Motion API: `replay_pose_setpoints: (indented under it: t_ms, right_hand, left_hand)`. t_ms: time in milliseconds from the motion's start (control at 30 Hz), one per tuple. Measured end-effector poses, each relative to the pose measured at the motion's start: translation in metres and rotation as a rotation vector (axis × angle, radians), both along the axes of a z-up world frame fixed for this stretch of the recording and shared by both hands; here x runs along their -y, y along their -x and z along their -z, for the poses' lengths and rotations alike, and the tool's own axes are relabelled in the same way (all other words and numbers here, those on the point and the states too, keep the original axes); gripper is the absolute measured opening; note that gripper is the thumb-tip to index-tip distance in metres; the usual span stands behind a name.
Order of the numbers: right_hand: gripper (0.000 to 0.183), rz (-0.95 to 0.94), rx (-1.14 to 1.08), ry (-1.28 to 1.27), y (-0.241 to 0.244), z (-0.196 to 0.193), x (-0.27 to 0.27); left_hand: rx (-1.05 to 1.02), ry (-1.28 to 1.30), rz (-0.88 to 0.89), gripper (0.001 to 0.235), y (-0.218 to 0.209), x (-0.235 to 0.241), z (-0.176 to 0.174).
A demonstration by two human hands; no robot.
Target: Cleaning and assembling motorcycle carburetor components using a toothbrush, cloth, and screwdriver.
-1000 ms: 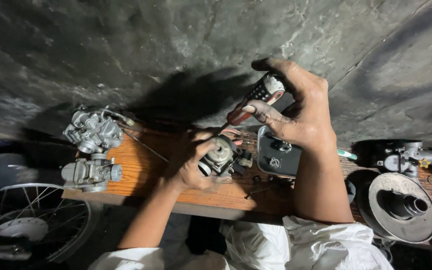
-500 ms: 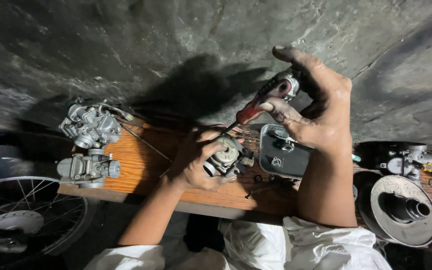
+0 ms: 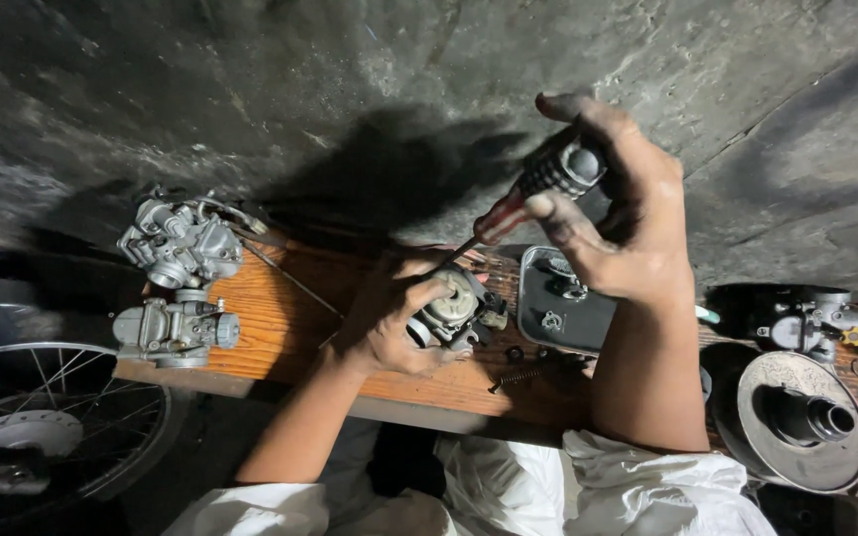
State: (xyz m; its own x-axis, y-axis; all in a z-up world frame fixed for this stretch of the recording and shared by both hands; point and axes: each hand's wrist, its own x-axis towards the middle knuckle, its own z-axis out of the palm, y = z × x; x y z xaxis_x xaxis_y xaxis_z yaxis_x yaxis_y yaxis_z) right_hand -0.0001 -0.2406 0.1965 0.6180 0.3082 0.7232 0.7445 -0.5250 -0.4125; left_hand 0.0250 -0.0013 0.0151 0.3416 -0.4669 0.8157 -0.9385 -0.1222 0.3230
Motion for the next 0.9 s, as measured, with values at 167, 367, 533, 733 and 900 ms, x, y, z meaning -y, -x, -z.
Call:
replay_pose_setpoints:
  t_ms: [167, 367, 533, 733, 900]
  right_hand:
    - [0.054, 0.141, 0.066, 0.030, -0.006, 0.006, 0.000]
    - [0.058, 0.054, -0.056, 0.013, 0.001, -0.005, -0.004]
    - [0.056, 0.055, -0.061, -0.006, 0.001, -0.001, -0.003]
    - [0.058, 0.238, 0.074, 0.042, -0.007, 0.011, 0.000]
    - [0.060, 0.068, -0.039, 0.044, -0.001, 0.002, 0.001]
  left_hand:
    - [0.071, -0.054, -0.081, 0.081, -0.001, -0.002, 0.008]
    - [0.050, -0.051, -0.059, 0.080, -0.002, -0.002, 0.007]
    - [0.046, -0.028, 0.046, 0.071, -0.001, 0.001, -0.008]
    - [0.079, -0.048, -0.016, 0.077, -0.001, 0.000, -0.003]
    - [0.004, -0.070, -0.009, 0.071, 0.001, 0.000, -0.010]
